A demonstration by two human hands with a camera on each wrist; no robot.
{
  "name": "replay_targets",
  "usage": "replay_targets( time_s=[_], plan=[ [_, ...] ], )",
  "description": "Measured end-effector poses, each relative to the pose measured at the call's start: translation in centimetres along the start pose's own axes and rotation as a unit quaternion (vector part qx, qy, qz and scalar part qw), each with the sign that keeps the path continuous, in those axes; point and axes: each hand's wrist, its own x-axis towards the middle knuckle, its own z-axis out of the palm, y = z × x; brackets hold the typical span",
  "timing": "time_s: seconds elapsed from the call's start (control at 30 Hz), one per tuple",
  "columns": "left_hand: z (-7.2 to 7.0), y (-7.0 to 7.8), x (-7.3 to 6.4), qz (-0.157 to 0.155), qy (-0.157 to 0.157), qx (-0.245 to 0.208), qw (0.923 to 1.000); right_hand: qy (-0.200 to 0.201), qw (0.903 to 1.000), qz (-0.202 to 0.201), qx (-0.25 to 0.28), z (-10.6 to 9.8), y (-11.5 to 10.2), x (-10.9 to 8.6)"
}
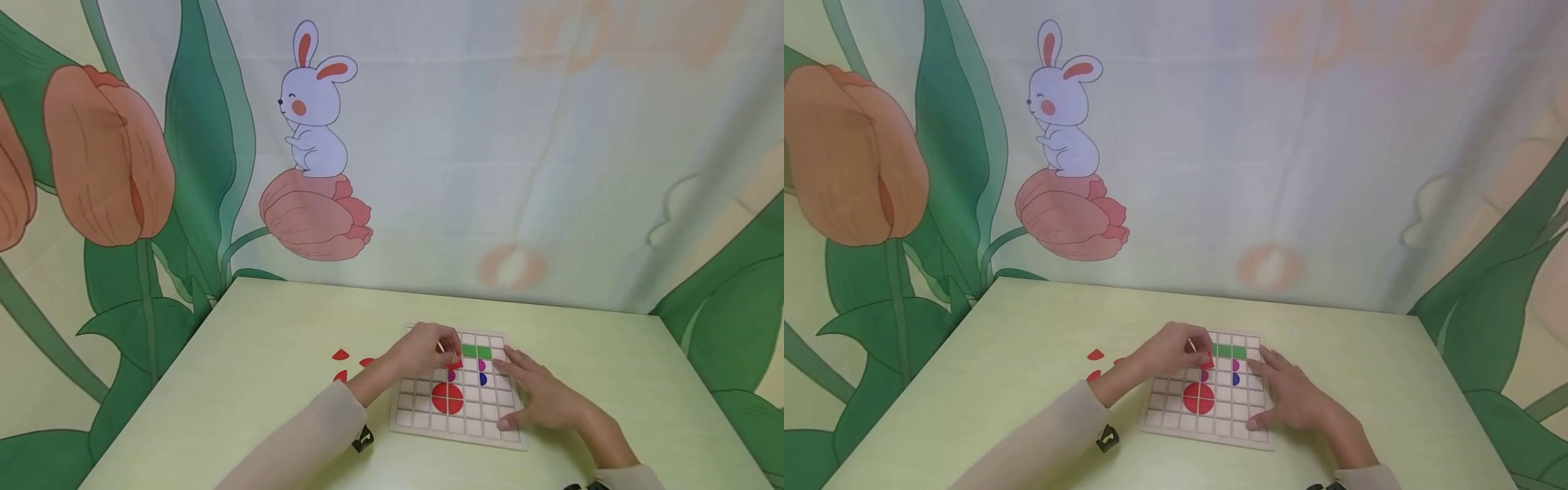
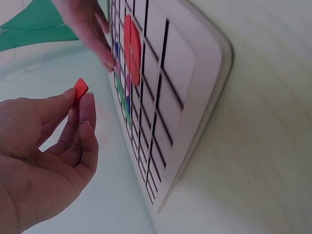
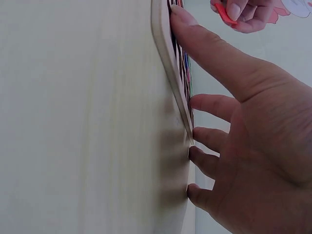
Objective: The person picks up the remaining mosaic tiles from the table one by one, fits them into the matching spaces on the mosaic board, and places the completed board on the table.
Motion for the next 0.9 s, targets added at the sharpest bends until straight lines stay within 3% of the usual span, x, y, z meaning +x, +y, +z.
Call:
replay_targets(
  time_s=[0.3, 0.9],
  plan=[
    [2.7, 0.8, 0.7, -0.007, -0.033, 0.025, 0.9991, 0.003, 0.9998, -0.021, 0.002, -0.1, 0.0, -0.2],
    [4.4, 1.1, 1.0, 0.026, -0.059, 0.096, 0.9933, 0.002, 0.9995, -0.03, 0.006, -0.3, 0.0, -0.3]
  ],
)
